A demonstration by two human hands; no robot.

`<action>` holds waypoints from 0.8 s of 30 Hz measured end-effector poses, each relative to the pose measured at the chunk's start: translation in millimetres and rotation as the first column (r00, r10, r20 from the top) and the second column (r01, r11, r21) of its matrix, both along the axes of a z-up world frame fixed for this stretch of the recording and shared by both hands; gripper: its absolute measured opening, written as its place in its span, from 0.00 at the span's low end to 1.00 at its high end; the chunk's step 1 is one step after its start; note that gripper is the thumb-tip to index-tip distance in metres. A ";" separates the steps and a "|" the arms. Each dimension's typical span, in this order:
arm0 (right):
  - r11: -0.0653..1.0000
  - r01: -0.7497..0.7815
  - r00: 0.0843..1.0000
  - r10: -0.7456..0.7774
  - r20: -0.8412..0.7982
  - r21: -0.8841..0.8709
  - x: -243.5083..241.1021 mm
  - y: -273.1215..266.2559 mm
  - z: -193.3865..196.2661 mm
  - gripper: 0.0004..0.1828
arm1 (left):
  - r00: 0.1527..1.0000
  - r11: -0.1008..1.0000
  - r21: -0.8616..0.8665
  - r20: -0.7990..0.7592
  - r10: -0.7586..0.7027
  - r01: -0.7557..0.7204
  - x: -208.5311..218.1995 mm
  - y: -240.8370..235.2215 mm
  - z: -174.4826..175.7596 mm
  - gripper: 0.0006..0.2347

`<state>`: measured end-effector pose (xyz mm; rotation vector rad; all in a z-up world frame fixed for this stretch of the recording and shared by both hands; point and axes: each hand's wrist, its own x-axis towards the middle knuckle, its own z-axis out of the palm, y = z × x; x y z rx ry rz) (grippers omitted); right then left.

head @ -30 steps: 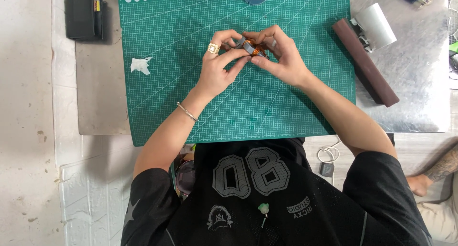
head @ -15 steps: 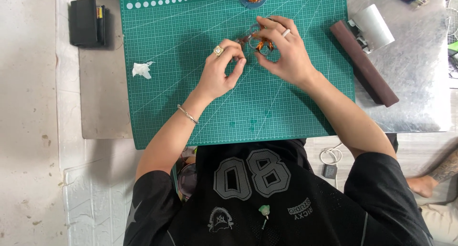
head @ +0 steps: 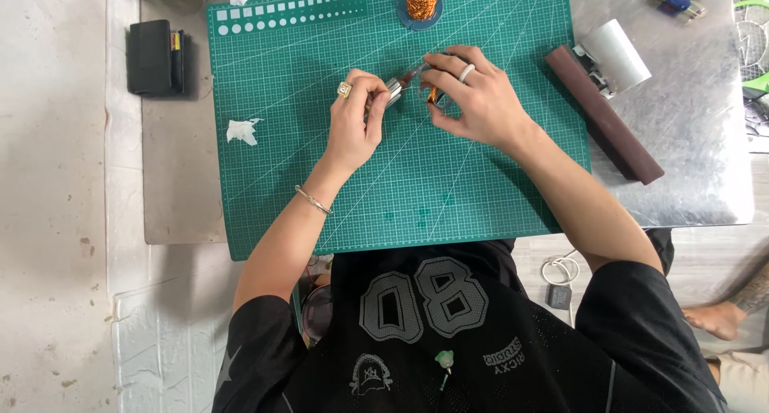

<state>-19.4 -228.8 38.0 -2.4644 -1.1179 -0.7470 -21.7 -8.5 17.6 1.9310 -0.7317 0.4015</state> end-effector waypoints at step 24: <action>0.836 -0.261 0.958 0.284 0.026 0.482 -9.8 24.8 -4.8 0.07 | 0.789 0.905 -0.353 -0.475 -0.391 0.236 -7.1 -9.5 -4.2 0.13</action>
